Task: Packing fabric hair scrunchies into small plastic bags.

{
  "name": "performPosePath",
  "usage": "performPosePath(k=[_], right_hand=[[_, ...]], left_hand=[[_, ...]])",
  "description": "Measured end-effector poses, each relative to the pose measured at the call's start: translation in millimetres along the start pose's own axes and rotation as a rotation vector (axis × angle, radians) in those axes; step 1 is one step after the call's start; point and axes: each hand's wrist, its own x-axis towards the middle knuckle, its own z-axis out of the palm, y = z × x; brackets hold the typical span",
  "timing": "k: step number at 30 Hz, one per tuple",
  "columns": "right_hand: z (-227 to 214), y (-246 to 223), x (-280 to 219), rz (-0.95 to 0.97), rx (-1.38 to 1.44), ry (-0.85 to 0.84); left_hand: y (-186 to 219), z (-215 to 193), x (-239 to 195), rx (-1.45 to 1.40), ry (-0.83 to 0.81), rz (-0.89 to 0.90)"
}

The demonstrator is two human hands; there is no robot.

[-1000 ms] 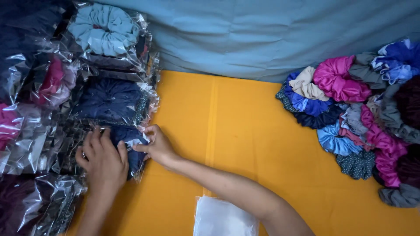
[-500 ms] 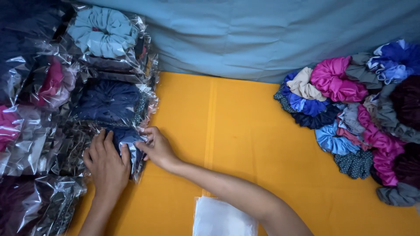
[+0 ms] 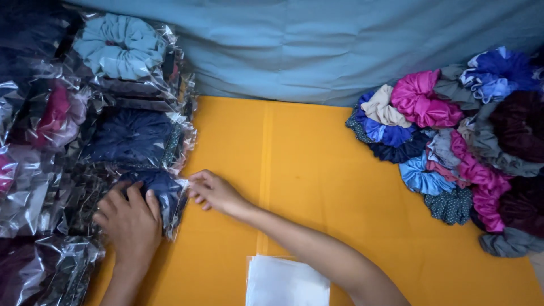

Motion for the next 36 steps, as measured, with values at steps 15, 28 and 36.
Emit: performPosePath(k=[15, 28, 36], right_hand=[[-183.7, -37.8, -166.2, -0.353, 0.024, 0.479], [-285.3, -41.8, -310.0, -0.583, 0.094, 1.054], [-320.4, -28.4, -361.1, -0.605, 0.019, 1.517]], left_hand=[[34.1, -48.2, 10.6, -0.048, -0.013, 0.101], [237.4, -97.1, 42.7, -0.967, -0.335, 0.629], [368.2, -151.0, 58.8, -1.578, -0.364, 0.998]])
